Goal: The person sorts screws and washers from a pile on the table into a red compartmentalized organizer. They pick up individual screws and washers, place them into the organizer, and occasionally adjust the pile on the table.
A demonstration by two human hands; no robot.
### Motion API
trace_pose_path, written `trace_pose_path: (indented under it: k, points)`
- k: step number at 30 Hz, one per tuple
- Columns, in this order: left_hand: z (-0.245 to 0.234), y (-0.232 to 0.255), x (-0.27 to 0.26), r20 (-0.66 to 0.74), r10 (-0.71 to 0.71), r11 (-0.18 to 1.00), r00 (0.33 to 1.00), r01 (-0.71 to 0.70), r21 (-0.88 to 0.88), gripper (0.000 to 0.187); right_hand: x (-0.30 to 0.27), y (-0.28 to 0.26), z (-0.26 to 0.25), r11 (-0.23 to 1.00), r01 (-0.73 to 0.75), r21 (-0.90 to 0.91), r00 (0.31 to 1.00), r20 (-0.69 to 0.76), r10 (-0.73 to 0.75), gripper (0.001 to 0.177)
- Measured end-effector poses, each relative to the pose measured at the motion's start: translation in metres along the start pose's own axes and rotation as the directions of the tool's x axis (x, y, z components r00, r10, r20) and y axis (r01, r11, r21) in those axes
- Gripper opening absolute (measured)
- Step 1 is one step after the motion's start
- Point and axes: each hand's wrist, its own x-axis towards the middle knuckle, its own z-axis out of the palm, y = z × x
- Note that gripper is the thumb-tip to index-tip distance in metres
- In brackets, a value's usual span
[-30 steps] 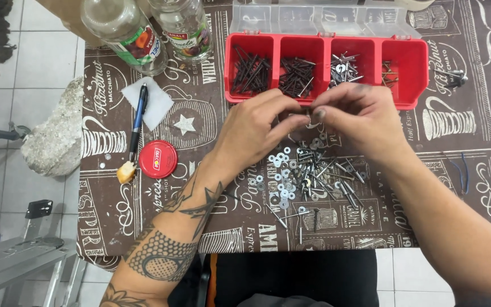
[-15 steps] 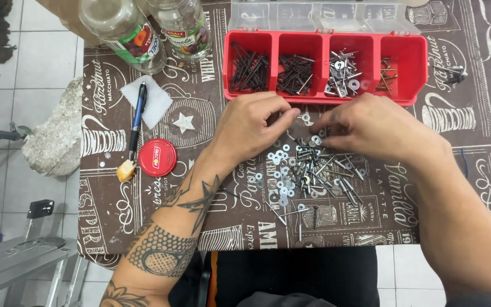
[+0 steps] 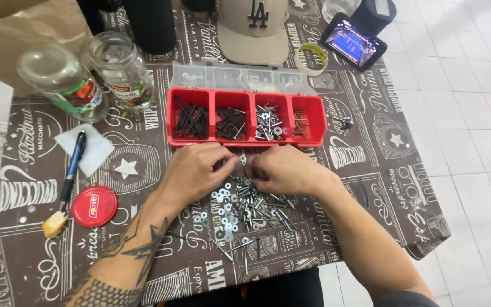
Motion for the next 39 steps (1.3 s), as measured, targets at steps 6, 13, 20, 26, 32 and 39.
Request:
trace_pose_path:
  k: [6,13,20,26,32,39]
  points:
    - [-0.006,0.01,0.002,0.018,-0.014,0.998,1.0,0.015,-0.059,0.017,-0.005,-0.002,-0.005,0.994,-0.107,0.01,0.983,0.152,0.105,0.024]
    - [-0.022,0.026,0.007,0.07,-0.048,0.939,0.996,0.069,-0.336,0.01,-0.003,0.001,0.003,0.946,-0.017,0.325,0.981,-0.175,0.078,0.015]
    - [-0.034,0.036,0.013,0.063,-0.092,0.833,0.994,0.111,-0.543,0.016,0.0,-0.009,0.002,0.727,0.228,0.648,0.876,-0.462,0.137,0.008]
    - [-0.032,0.03,0.009,0.0,-0.151,0.85,0.988,0.13,-0.511,0.01,-0.002,-0.012,-0.006,0.673,0.274,0.687,0.843,-0.509,0.175,0.009]
    - [-0.029,0.03,0.011,-0.074,-0.139,0.863,0.988,0.084,-0.498,0.007,-0.013,0.022,-0.014,0.782,0.256,0.568,0.553,-0.75,0.363,0.012]
    - [-0.03,0.03,0.012,-0.079,-0.12,0.875,0.99,0.068,-0.479,0.008,-0.012,0.03,-0.014,0.837,0.099,0.539,0.534,-0.738,0.412,0.012]
